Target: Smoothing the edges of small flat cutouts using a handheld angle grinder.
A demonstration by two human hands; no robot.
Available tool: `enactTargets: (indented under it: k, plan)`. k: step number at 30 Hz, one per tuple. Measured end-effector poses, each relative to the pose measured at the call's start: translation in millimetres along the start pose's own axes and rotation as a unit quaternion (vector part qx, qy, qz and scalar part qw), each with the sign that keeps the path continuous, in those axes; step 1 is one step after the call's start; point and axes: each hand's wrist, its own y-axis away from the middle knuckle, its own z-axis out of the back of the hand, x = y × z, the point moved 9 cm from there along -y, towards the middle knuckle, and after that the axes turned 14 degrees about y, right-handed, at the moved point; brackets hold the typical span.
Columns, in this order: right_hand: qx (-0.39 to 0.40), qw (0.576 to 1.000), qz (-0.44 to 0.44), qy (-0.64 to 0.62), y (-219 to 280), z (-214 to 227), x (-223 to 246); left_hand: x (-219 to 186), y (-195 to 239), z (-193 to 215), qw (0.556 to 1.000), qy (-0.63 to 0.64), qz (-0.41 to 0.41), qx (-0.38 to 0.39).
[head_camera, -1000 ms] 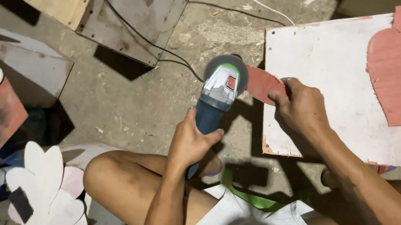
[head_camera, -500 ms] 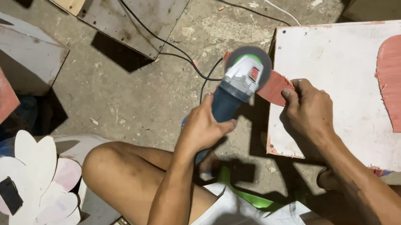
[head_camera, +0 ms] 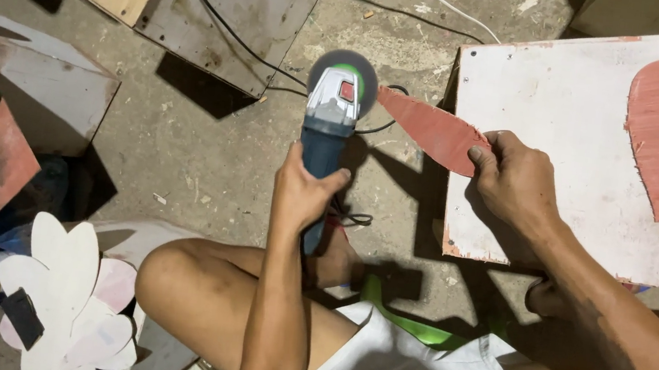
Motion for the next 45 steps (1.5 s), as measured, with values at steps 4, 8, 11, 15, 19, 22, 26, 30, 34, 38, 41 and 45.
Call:
enactTargets:
  k: [4, 8, 11, 15, 19, 22, 26, 30, 34, 38, 41, 45]
  plan:
    - [0.012, 1.000, -0.004, 0.008, -1, -3, -1, -13, 25, -19, 0.998, -0.008, 0.044, 0.040]
    - [0.035, 0.999, -0.028, 0.009, -1, -6, -5, -8, 40, -54, 0.991, -0.047, 0.060, 0.105]
    - [0.069, 0.994, -0.040, 0.079, -4, -9, -21, -5, 41, -54, 0.988, -0.070, 0.078, 0.115]
    - [0.047, 0.992, 0.068, 0.098, -6, 24, 19, 1, 45, -39, 0.991, -0.056, 0.074, 0.094]
    - [0.089, 0.975, 0.200, 0.034, -28, 38, 45, 3, 45, -10, 0.997, 0.023, 0.066, 0.034]
    - [0.219, 0.950, 0.215, 0.060, -68, 20, 35, 22, 38, 0, 0.998, 0.033, 0.055, 0.012]
    - [0.381, 0.898, 0.143, 0.171, -106, -10, 44, 9, 42, 2, 0.997, 0.012, 0.078, 0.018]
    - [0.275, 0.839, 0.280, 0.377, -102, -42, 49, 13, 43, -3, 0.994, 0.013, 0.103, 0.022]
    - [0.008, 0.982, 0.186, 0.022, -75, 40, 91, 10, 39, -7, 0.994, -0.005, 0.099, 0.042]
    - [-0.055, 0.969, 0.187, 0.152, -41, 13, 35, 20, 40, -13, 0.993, -0.024, 0.098, 0.060]
    - [-0.177, 0.936, 0.226, 0.203, -30, 4, 30, 36, 35, -18, 0.994, -0.023, 0.074, 0.082]
    - [-0.196, 0.932, 0.240, 0.189, -35, 15, 47, 56, 34, -29, 0.987, -0.052, 0.072, 0.135]
